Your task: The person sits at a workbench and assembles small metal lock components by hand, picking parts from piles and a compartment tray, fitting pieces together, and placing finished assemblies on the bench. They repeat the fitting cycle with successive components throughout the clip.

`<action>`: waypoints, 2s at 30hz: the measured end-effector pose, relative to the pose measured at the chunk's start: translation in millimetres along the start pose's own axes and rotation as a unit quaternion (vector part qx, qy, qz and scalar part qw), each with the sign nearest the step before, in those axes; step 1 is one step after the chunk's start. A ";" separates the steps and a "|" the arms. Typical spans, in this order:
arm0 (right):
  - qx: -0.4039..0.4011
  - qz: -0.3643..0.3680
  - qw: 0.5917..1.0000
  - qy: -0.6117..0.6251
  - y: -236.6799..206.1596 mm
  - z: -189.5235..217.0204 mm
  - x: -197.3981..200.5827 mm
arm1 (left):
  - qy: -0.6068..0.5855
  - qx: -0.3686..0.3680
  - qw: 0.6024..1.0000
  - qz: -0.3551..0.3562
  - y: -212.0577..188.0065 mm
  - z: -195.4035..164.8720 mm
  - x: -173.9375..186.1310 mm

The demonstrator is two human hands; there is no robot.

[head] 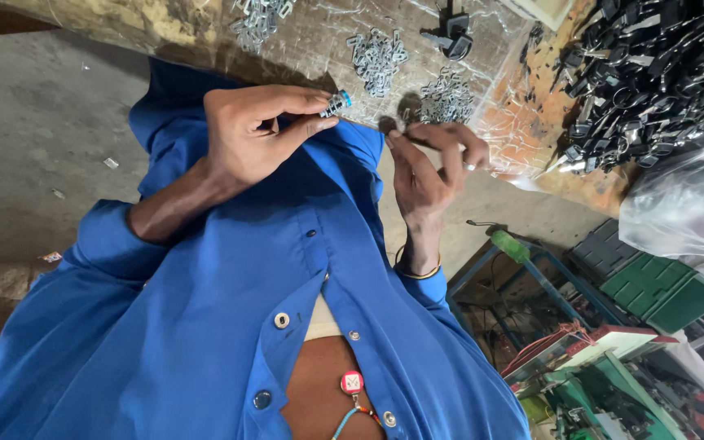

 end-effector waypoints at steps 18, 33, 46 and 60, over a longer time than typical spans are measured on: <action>-0.013 0.039 0.984 0.176 21.8 23.6 11.9 | 0.007 0.011 1.000 0.001 -2.6 -0.7 1.0; -0.128 -0.026 0.897 0.423 35.5 49.9 -19.2 | 0.033 0.014 0.999 0.002 -1.6 -1.0 3.2; -0.114 0.074 0.972 0.193 65.4 62.6 12.1 | 0.133 -0.077 0.988 0.007 -4.7 0.3 2.8; 0.099 0.101 0.989 0.042 78.0 65.9 7.4 | -0.008 0.011 0.998 -0.068 -14.7 3.8 22.7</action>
Point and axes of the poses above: each hand's wrist, its own y-axis towards the middle knuckle, its own x-axis out of the back of the hand, z = x × y, the point moved 2 cm from there along y, towards the middle knuckle, and after that the axes turned 9 degrees about z, right-handed, at the moved point
